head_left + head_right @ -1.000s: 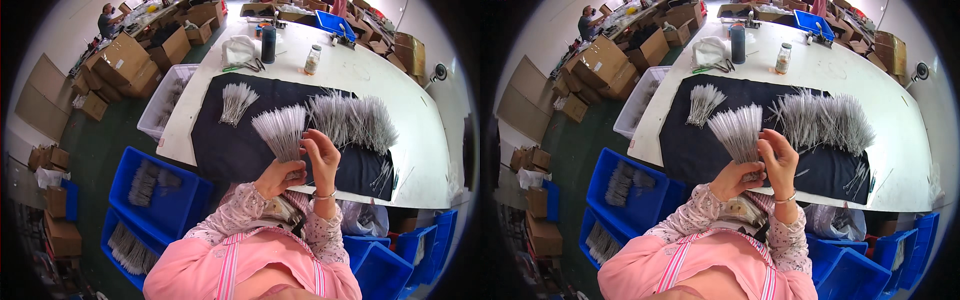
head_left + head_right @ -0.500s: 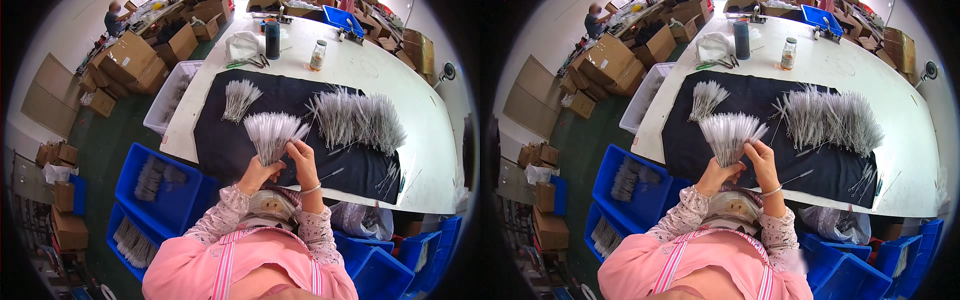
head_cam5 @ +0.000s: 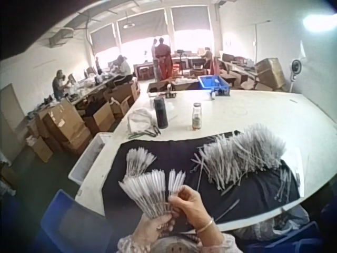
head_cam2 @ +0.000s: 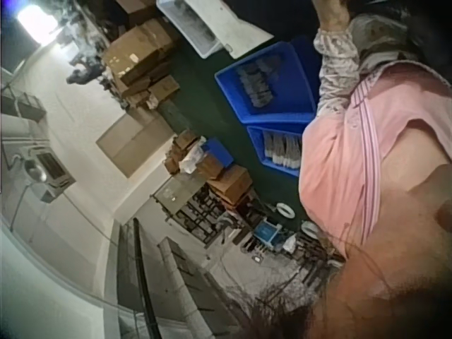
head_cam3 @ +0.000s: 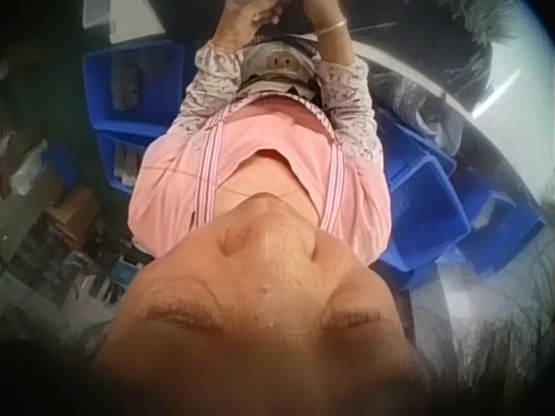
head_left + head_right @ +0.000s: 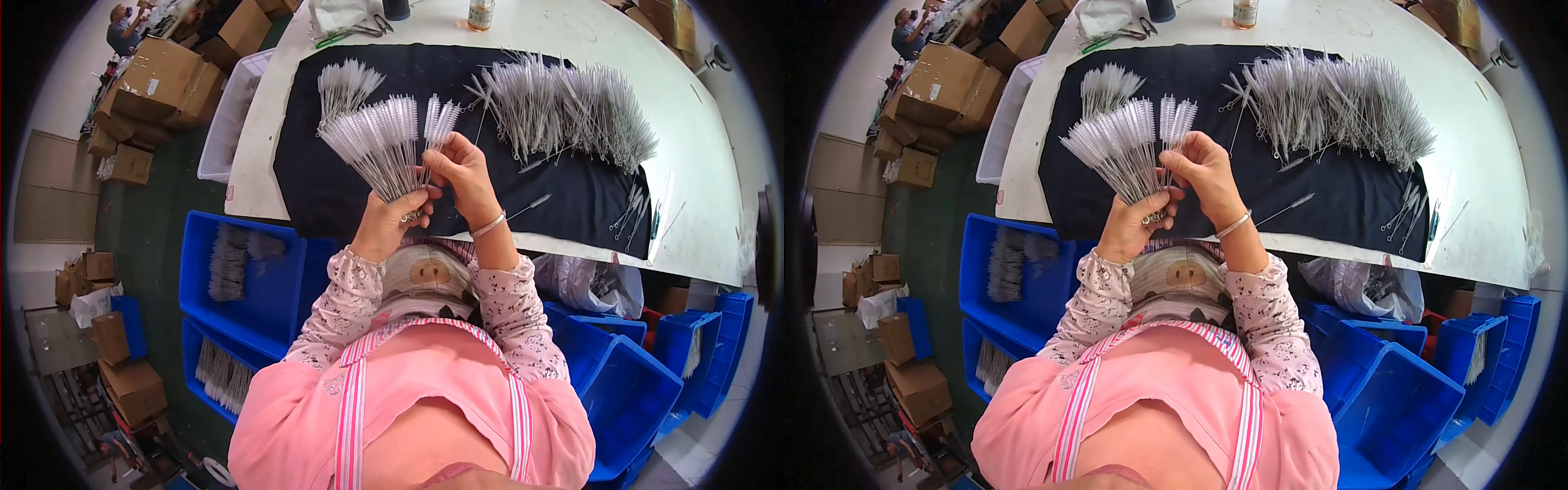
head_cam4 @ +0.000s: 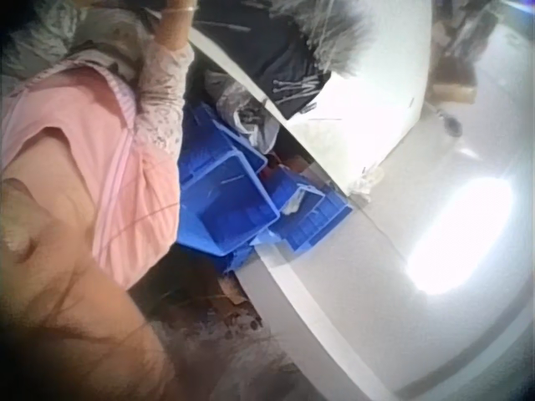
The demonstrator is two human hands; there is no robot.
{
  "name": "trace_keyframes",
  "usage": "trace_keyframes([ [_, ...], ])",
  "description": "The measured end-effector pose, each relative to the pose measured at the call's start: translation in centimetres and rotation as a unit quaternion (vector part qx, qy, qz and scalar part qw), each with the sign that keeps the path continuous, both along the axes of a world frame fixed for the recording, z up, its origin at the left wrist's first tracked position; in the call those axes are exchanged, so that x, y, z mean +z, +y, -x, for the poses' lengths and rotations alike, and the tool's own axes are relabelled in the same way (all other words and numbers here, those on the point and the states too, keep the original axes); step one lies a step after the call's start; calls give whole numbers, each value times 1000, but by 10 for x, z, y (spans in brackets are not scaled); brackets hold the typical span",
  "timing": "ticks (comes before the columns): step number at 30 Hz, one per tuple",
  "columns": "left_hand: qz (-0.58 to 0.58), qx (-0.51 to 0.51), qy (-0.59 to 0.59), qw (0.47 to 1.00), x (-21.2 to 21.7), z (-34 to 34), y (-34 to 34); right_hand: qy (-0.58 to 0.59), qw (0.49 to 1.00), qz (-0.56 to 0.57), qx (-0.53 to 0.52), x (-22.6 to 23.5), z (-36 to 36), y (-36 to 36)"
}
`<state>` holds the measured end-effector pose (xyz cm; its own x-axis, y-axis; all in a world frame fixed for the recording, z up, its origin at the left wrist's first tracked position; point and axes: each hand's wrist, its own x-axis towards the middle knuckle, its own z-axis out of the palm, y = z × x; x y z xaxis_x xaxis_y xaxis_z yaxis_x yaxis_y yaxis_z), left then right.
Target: The person gathers bundles of white wire brushes from a blue bin and places them on a black mat. They then pick up a metal wire tie, wrap it around the bundle, and twist it to secure the brushes together. This process is repeated for multiple bundles throughout the clip.
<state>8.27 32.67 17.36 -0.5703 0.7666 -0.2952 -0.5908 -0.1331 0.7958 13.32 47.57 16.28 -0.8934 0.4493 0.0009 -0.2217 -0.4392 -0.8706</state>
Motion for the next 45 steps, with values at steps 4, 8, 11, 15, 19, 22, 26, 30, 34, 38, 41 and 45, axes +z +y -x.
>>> trace_keyframes([
  [4, -27, -6, -21, 999, -7, 5, 0, -9, 999, 30, 23, -2, 3, 1],
  [8, -26, 3, -29, 999, -8, 3, 1, -36, 998, 49, 12, 1, 6, -4],
  [11, -30, 5, -40, 999, -7, 3, 1, -37, 997, 65, 1, -2, 8, -4],
  [15, -27, -2, -27, 999, -10, 6, 0, -31, 999, 26, -25, 10, 9, -13],
  [19, -14, -8, 8, 1000, -16, 8, -2, -51, 998, -10, 21, -7, 9, -8],
  [22, -20, 6, -13, 1000, -12, 9, -2, -52, 998, 35, 16, -8, 8, -8],
  [26, -25, 13, -40, 999, -12, 10, -3, -30, 995, 97, 25, -9, 7, -6],
  [30, -26, 15, -48, 998, -13, 12, -3, -26, 994, 108, 24, -9, 9, -4],
  [34, -21, 22, -51, 998, -13, 10, -2, -22, 995, 94, 25, -13, 10, -5],
  [38, -20, 18, -50, 998, -13, 9, -2, -43, 996, 76, 35, -9, 9, -4],
  [41, -32, 6, -51, 998, -15, 10, -3, -53, 996, 57, 40, -6, 7, -4],
  [45, -45, -8, -40, 998, -15, 11, -4, -63, 997, 41, 29, 3, 6, -7],
])
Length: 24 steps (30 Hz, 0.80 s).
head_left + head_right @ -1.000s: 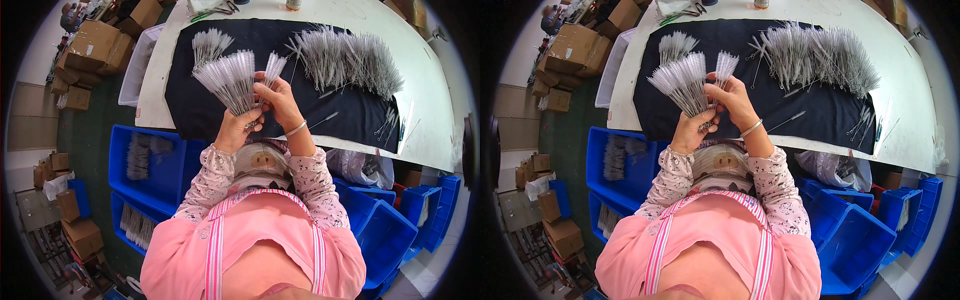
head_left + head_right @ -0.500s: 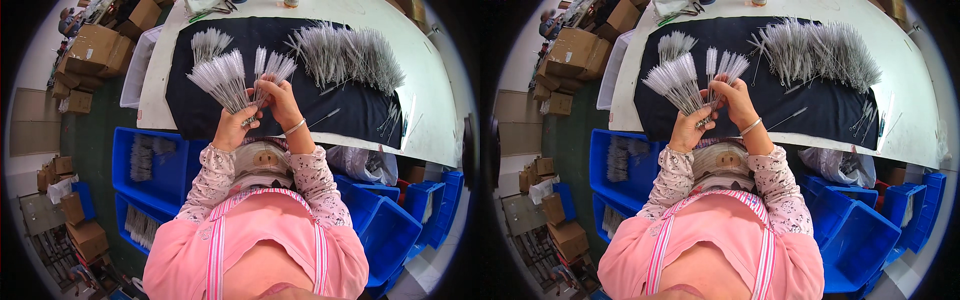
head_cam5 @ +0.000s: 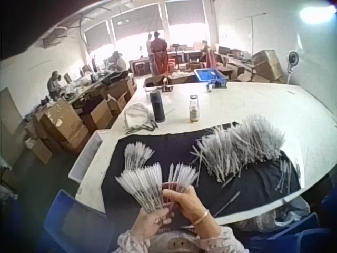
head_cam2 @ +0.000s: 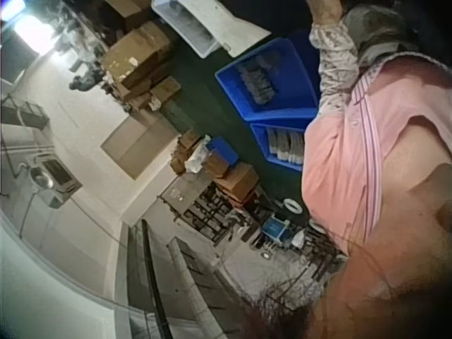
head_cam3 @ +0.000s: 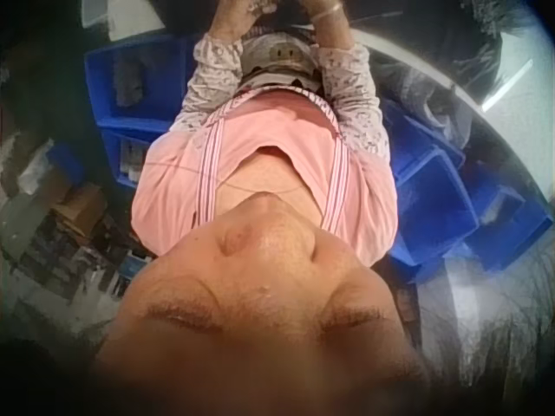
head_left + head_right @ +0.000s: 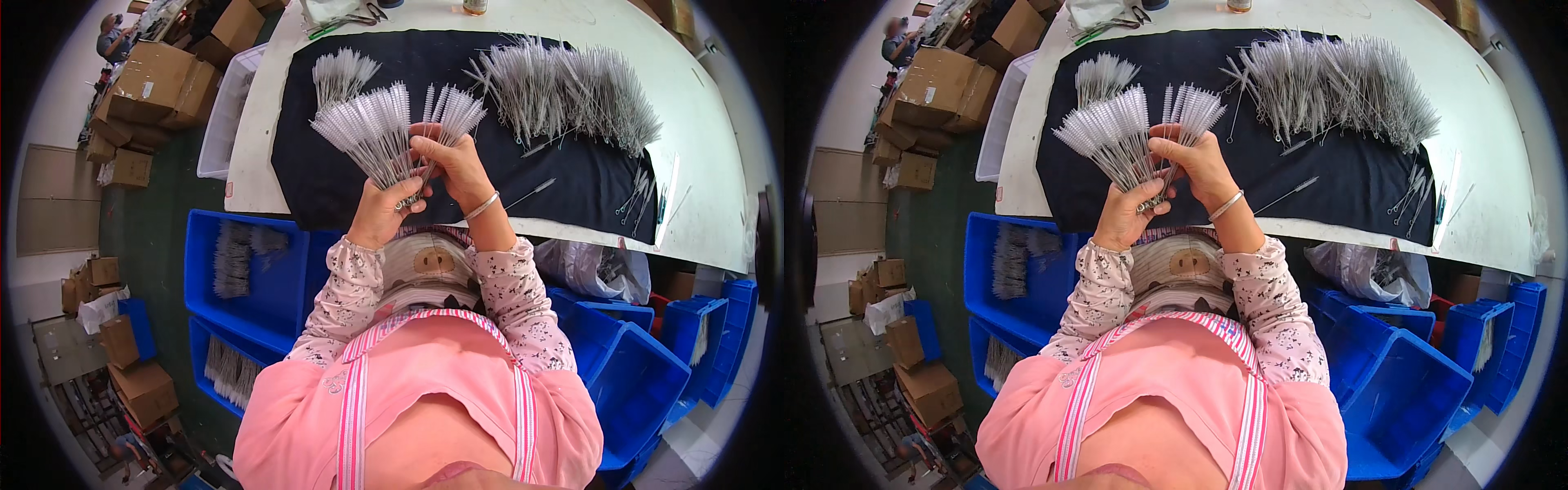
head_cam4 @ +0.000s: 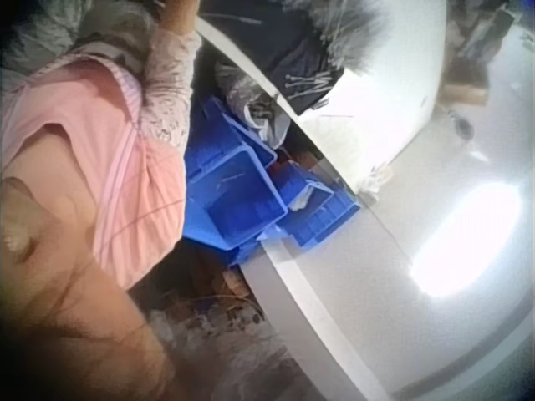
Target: The person gathers bundles of white wire brushes from a blue bin and places them on a black mat. They then pick up a metal wire tie, wrap it around the bundle, and twist it to secure the brushes together. This process is repeated for multiple bundles throughout the clip.
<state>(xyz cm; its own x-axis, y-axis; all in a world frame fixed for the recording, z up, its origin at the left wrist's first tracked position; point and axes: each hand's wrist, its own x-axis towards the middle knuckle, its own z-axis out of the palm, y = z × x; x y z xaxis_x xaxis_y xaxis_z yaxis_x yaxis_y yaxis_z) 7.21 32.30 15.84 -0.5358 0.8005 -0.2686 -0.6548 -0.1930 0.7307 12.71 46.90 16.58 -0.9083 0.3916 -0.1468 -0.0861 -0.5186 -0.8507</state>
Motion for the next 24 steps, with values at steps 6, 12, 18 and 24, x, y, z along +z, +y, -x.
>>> trace_keyframes([
  [6, 39, 4, 42, 998, 1, -2, 0, -5, 998, -70, -10, -2, 1, -1],
  [12, 18, 10, 19, 1000, 1, -4, 4, 7, 999, -30, -37, -4, 1, 0],
  [18, 31, 35, 24, 999, 4, -3, 5, 39, 996, 71, -28, -6, 0, -2],
  [24, 18, 7, 47, 999, -3, 1, 4, 32, 999, -31, -31, -10, 4, -6],
])
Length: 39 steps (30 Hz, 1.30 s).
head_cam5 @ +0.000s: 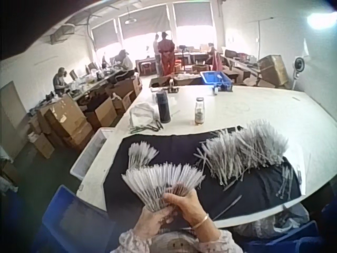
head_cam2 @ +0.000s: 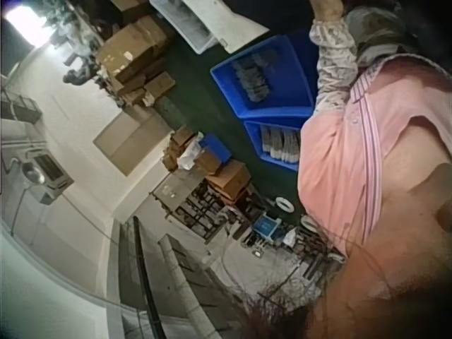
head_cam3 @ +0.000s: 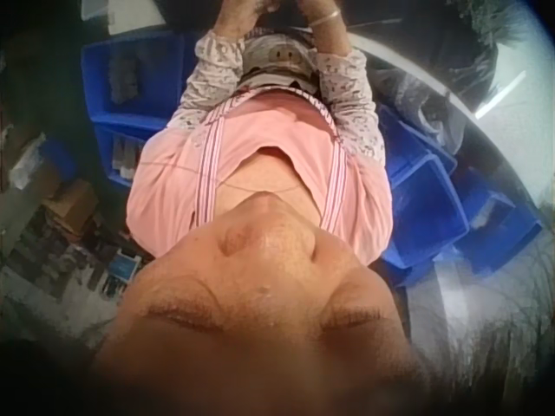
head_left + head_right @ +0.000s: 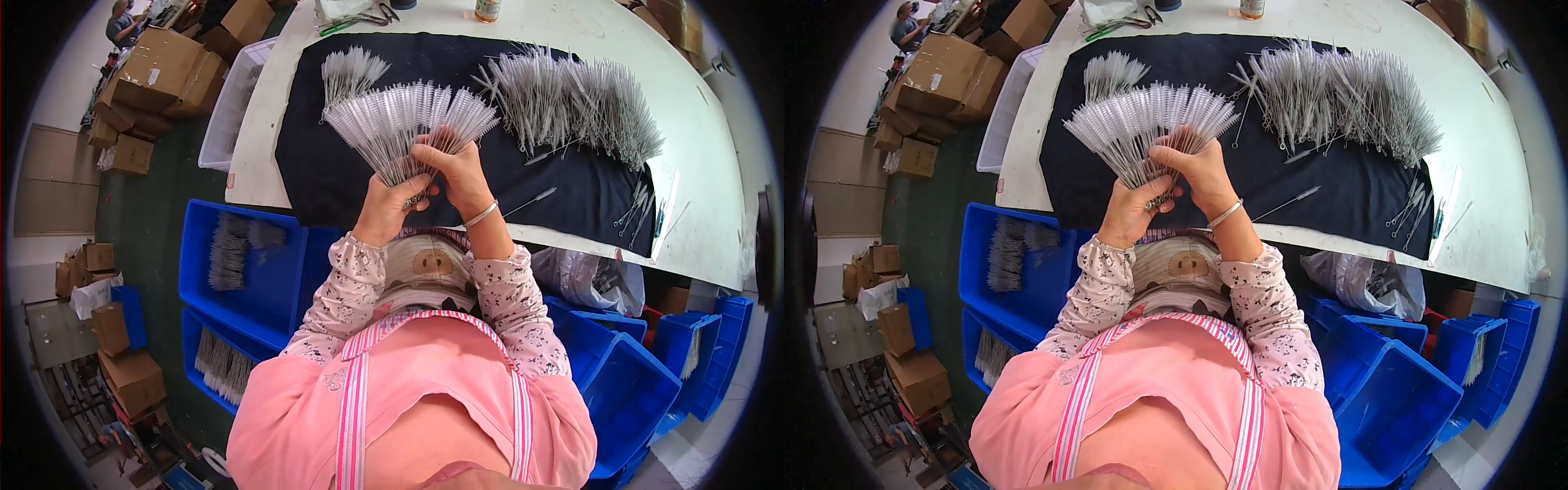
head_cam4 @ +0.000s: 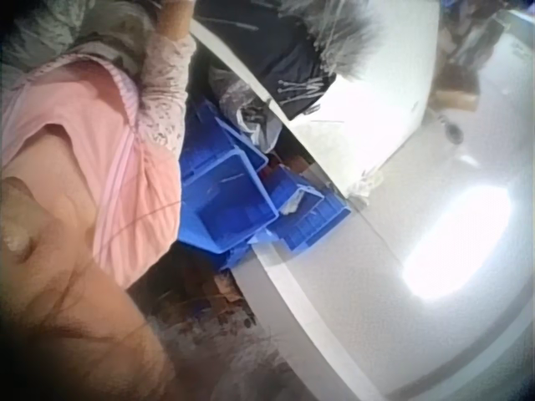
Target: The person gathers bundles of white wire brushes from a blue bin and places them on a black mat. They then pick up a metal wire tie, wrap it around the bundle, and twist it to secure the brushes together. This process is repeated for multiple bundles throughout the clip.
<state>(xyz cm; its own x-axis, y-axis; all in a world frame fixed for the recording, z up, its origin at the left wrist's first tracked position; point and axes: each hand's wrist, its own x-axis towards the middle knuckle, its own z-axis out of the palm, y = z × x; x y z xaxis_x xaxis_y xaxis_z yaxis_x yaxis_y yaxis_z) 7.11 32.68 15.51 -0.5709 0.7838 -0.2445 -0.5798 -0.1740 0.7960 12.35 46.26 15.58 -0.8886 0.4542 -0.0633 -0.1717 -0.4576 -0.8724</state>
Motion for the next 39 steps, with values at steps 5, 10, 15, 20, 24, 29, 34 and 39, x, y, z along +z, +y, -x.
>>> trace_keyframes([
  [5, -31, -11, -33, 999, 7, -3, -3, -13, 998, 62, 20, 10, -3, -1],
  [10, -24, -20, -33, 999, 3, -2, -4, 0, 994, 109, 25, 2, -1, -1],
  [15, -29, -43, -23, 998, 2, 2, -7, 7, 992, 108, 59, 0, -2, 1],
  [20, -25, -53, -17, 998, 5, 4, -10, 15, 992, 111, 52, -3, -3, 1],
  [24, 18, -62, 16, 998, 2, 8, -9, 26, 994, 99, 28, -3, -1, -4],
  [29, 64, -39, 69, 995, 1, 8, -4, 7, 998, 51, 37, -9, 1, -2],
  [34, 37, -10, 31, 999, 4, 5, 0, 1, 990, 138, 38, -7, -3, -1],
  [39, 44, -11, 40, 998, -1, 5, 0, -10, 990, 121, 71, -13, -5, 5],
])
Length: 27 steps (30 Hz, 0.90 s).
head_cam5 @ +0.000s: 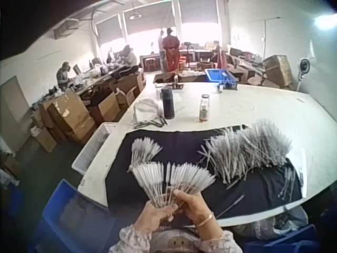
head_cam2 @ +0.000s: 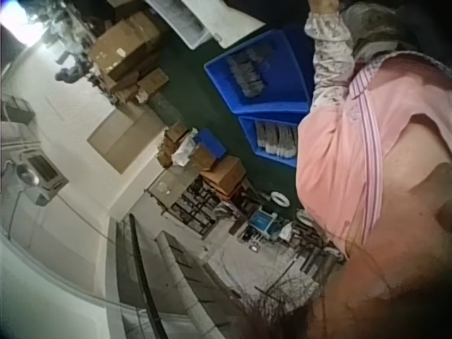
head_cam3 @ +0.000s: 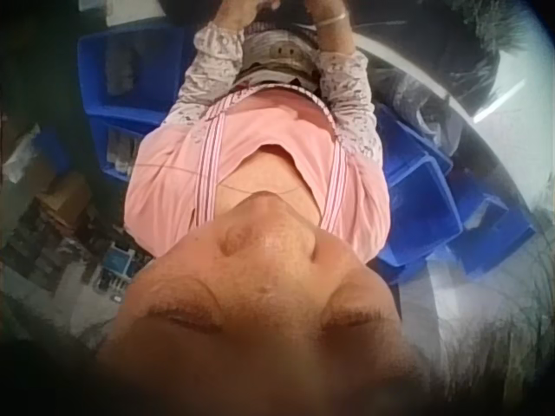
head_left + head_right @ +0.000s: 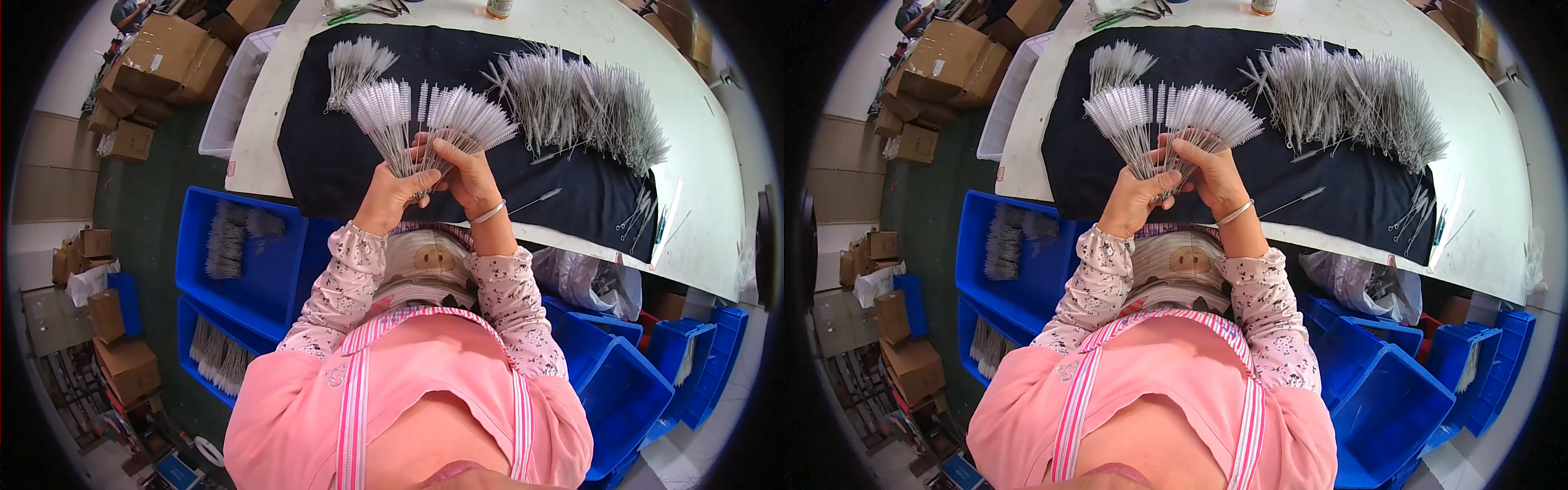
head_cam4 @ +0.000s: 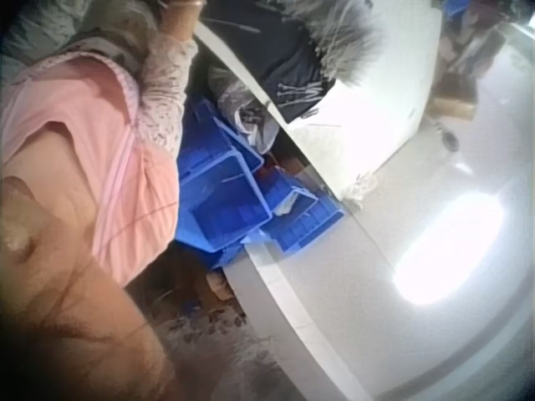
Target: The person gathers bundles of white wire brushes from a blue bin and places them on a black mat. They then pick up a metal wire tie, wrap it around the bundle, and twist it to secure the brushes together. This process is repeated for multiple bundles throughout the clip.
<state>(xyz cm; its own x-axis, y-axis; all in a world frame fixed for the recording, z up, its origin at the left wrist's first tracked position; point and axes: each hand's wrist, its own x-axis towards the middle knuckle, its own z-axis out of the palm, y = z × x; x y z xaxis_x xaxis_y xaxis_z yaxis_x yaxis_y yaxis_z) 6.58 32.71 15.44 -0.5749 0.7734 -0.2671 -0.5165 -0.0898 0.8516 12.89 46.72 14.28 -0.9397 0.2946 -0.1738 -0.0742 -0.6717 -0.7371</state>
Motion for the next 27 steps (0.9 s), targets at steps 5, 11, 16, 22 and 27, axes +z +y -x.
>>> trace_keyframes([
  [5, 10, -1, 26, 1000, 6, -4, 1, 15, 1000, 0, 15, 0, -3, 2],
  [11, 68, -175, 45, 981, -5, -5, -13, 91, 984, 4, 150, -7, -9, 0],
  [16, -106, -264, -227, 931, -22, -29, -19, 127, 943, 170, 257, -20, -23, -14],
  [22, -317, -221, -185, 904, -9, -45, -19, 123, 946, 121, 275, 9, -30, -31],
  [27, -207, -219, -261, 917, 20, -39, -24, 190, 917, 91, 339, 6, -2, -24],
])
